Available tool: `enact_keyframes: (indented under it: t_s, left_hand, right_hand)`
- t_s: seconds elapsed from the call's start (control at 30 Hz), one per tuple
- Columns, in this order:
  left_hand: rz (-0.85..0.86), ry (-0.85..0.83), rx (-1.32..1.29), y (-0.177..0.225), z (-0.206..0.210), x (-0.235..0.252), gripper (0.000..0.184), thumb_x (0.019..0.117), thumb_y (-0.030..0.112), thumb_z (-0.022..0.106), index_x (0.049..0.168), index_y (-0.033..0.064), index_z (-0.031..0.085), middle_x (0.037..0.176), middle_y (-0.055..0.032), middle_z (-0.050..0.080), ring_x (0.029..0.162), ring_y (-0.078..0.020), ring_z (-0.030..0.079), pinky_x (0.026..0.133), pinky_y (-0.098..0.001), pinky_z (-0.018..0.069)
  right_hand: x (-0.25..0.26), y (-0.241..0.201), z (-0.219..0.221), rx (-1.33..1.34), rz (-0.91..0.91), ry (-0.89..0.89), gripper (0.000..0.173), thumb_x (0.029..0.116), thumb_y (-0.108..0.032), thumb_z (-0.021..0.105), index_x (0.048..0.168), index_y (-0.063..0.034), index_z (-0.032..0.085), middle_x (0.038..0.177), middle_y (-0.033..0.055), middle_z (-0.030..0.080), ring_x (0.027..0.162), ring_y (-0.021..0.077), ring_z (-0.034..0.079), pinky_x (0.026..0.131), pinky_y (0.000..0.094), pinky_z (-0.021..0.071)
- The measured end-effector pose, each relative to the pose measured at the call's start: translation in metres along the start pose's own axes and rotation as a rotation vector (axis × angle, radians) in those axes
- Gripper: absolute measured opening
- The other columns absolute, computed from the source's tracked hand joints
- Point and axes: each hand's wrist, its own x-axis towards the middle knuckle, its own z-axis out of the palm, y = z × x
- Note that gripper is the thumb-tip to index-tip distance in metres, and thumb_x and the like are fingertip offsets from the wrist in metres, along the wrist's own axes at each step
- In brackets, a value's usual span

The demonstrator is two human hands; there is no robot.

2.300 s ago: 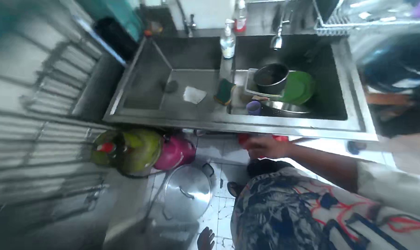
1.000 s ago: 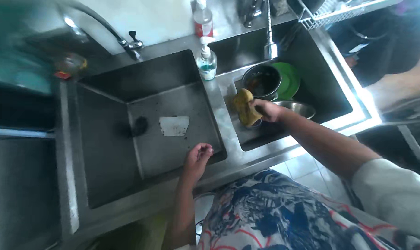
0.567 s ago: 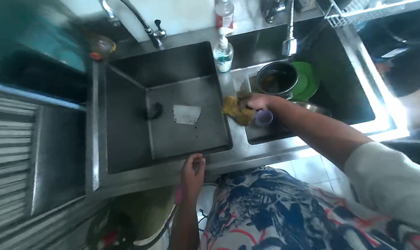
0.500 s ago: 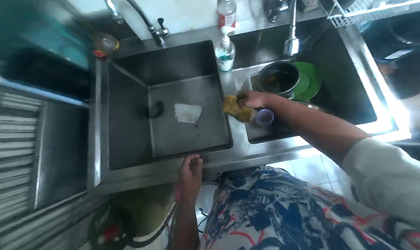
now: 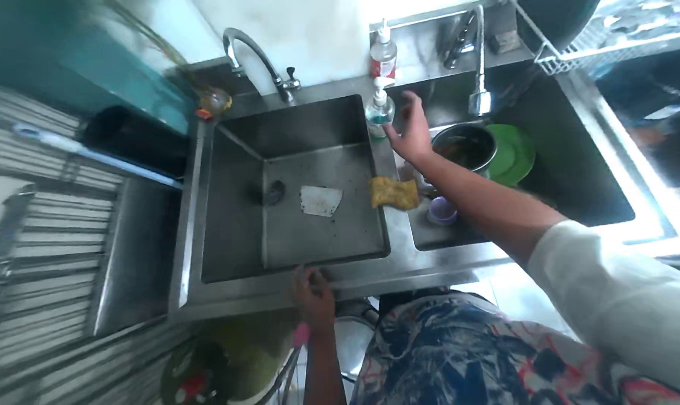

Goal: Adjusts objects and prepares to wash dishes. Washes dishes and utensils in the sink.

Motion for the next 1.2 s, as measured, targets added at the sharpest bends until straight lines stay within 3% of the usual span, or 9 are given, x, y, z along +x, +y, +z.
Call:
enact_keyframes:
  t_s: [0.17, 0.27, 0.4, 0.5, 0.67, 0.73, 0.83, 1.0, 1.2]
  left_hand:
    - [0.015, -0.032, 0.166, -0.006, 0.012, 0.019, 0.031, 0.0939, 0.017, 0.059, 0.109, -0.0068, 0.071, 0.129, -0.0318, 0.062, 0.117, -0.0491, 0.061, 0.1, -0.0603, 0.0479]
    - [-0.011, -0.029, 0.183, -0.006, 0.011, 0.016, 0.031, 0.0936, 0.018, 0.058, 0.108, -0.0047, 0.072, 0.127, -0.0299, 0.064, 0.115, -0.0493, 0.062, 0.099, -0.0609, 0.0479]
    - [-0.058, -0.04, 0.131, -0.01, 0.008, 0.016, 0.03, 0.0903, 0.019, 0.06, 0.104, -0.0036, 0.074, 0.127, -0.0287, 0.064, 0.117, -0.0487, 0.061, 0.101, -0.0618, 0.046]
    - [-0.059, -0.026, 0.115, -0.012, 0.01, 0.015, 0.028, 0.0902, 0.02, 0.06, 0.1, -0.0013, 0.075, 0.124, -0.0266, 0.066, 0.114, -0.0467, 0.062, 0.1, -0.0601, 0.0465]
    - [0.006, 0.054, 0.121, -0.018, 0.016, 0.014, 0.029, 0.09, 0.024, 0.056, 0.092, 0.0017, 0.075, 0.116, -0.0234, 0.069, 0.107, -0.0414, 0.066, 0.096, -0.0549, 0.0493]
    - [0.024, 0.073, 0.125, -0.019, 0.017, 0.014, 0.03, 0.0901, 0.025, 0.056, 0.09, 0.0023, 0.075, 0.114, -0.0219, 0.07, 0.105, -0.04, 0.066, 0.095, -0.054, 0.0494]
    - [0.034, 0.075, 0.131, -0.019, 0.017, 0.014, 0.03, 0.0912, 0.026, 0.055, 0.088, 0.0038, 0.075, 0.113, -0.0208, 0.07, 0.105, -0.0383, 0.067, 0.096, -0.0521, 0.0489]
    - [0.063, 0.096, 0.139, -0.021, 0.016, 0.012, 0.03, 0.0931, 0.027, 0.054, 0.09, 0.0053, 0.075, 0.111, -0.0199, 0.071, 0.104, -0.0367, 0.066, 0.096, -0.0492, 0.0486]
    - [0.035, 0.076, 0.124, -0.019, 0.016, 0.011, 0.03, 0.0924, 0.026, 0.055, 0.091, 0.0038, 0.075, 0.112, -0.0205, 0.07, 0.105, -0.0379, 0.066, 0.097, -0.0504, 0.0485]
  right_hand:
    - [0.039, -0.037, 0.054, -0.129, 0.182, 0.173, 0.108, 0.083, -0.034, 0.085, 0.165, -0.0131, 0.018, 0.158, 0.0224, 0.04, 0.138, 0.0422, 0.049, 0.102, 0.0595, 0.0489]
    - [0.059, -0.029, 0.059, -0.167, 0.205, 0.143, 0.098, 0.0895, -0.026, 0.079, 0.166, -0.0165, 0.019, 0.151, 0.0211, 0.049, 0.134, 0.0406, 0.053, 0.103, 0.0608, 0.0471]
    - [0.072, 0.0, 0.05, -0.076, -0.121, 0.042, 0.095, 0.0875, -0.007, 0.074, 0.164, -0.0062, 0.017, 0.144, 0.0218, 0.057, 0.123, 0.0359, 0.065, 0.103, 0.0496, 0.0549]
    - [0.07, 0.009, 0.045, -0.063, -0.253, -0.018, 0.098, 0.083, 0.001, 0.068, 0.164, -0.0036, 0.013, 0.153, 0.0239, 0.048, 0.129, 0.0352, 0.06, 0.106, 0.0468, 0.0526]
    - [0.062, 0.01, 0.067, -0.221, -0.15, 0.153, 0.112, 0.08, -0.033, 0.082, 0.164, -0.0036, 0.014, 0.155, 0.0224, 0.047, 0.14, 0.0381, 0.05, 0.114, 0.0592, 0.0401]
    - [0.065, 0.004, 0.075, -0.24, -0.037, 0.177, 0.122, 0.0745, -0.033, 0.09, 0.165, -0.006, 0.013, 0.155, 0.0227, 0.046, 0.142, 0.0379, 0.048, 0.116, 0.0571, 0.0385]
    - [0.072, 0.001, 0.084, -0.241, 0.052, 0.209, 0.119, 0.0761, -0.022, 0.088, 0.166, -0.0084, 0.011, 0.158, 0.0224, 0.042, 0.138, 0.0362, 0.053, 0.106, 0.0489, 0.0514]
    - [0.08, 0.01, 0.075, -0.192, -0.039, 0.154, 0.135, 0.0653, -0.016, 0.09, 0.165, -0.0045, 0.0, 0.159, 0.0242, 0.039, 0.134, 0.037, 0.057, 0.103, 0.0496, 0.0541]
    - [0.063, 0.027, 0.053, -0.272, -0.269, 0.072, 0.13, 0.0656, -0.04, 0.083, 0.163, 0.002, 0.008, 0.142, 0.0246, 0.058, 0.103, 0.0378, 0.072, 0.082, 0.0565, 0.059]
